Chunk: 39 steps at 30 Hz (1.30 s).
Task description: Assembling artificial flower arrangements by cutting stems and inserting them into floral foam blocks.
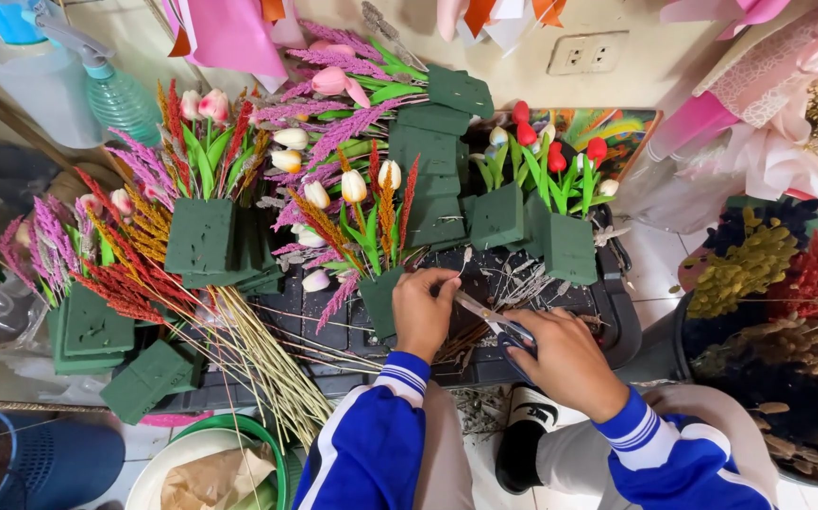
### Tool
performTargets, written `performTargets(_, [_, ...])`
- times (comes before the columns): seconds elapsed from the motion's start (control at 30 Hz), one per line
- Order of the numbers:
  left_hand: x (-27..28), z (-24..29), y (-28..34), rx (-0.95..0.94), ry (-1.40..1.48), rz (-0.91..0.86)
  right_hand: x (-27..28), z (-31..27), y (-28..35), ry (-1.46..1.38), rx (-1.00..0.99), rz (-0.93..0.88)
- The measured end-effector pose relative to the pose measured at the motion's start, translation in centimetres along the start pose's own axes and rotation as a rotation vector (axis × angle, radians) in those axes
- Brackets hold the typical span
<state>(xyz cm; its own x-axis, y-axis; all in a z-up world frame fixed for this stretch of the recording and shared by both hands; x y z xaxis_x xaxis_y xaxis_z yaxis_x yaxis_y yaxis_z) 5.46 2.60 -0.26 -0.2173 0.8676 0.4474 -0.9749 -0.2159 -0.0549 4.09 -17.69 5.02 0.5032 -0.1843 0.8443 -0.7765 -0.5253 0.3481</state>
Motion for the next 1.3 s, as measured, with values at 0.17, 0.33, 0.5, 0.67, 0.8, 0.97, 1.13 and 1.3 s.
performTargets(0.17, [0.7, 1.2, 0.3, -0.019, -0.004, 0.029, -0.7, 0.6, -0.4, 0.055, -0.029, -0.017])
performTargets(0.33, [-0.3, 0.0, 0.2, 0.010, 0.079, 0.042, -4.2, 2.5, -2.4, 0.127, -0.054, -0.056])
performTargets(0.5, [-1.0, -0.2, 0.9, 0.098, 0.229, 0.007, -6.3, 1.7, -3.6, 0.106, -0.114, -0.164])
performTargets(0.67, [-1.0, 1.3, 2.1, 0.105, 0.241, -0.073, -2.1, -1.1, -5.2, -0.221, 0.118, 0.340])
performTargets(0.8, [0.2, 0.8, 2.3, 0.063, 0.210, -0.077, -2.1, -1.0, -7.7, -0.881, 0.112, 0.273])
performTargets(0.97, [2.9, -1.0, 2.4, 0.094, 0.167, 0.022, -3.4, -3.4, -9.9, -0.954, 0.057, 0.203])
performTargets(1.13, [5.0, -4.4, 2.4, 0.199, 0.093, 0.226, -4.3, -3.7, -15.3, -0.904, 0.136, 0.304])
performTargets(1.3, [4.6, -12.6, 2.7, 0.475, 0.101, 0.320, -4.0, -4.3, -18.2, -0.869, 0.136, 0.464])
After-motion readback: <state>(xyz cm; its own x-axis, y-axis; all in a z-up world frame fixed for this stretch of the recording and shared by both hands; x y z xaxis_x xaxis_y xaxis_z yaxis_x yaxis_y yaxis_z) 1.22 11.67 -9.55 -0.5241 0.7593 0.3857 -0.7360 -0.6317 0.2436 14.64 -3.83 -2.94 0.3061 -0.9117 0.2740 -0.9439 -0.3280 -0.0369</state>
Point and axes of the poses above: each hand's wrist, its own y-axis away from the middle knuckle, its own x-axis out of the back of the hand, z = x × y, the point moved 6 cm from there along -y, towards the middle knuckle, and after that the axes turned 11 degrees about -z, right-handed, at the moved point
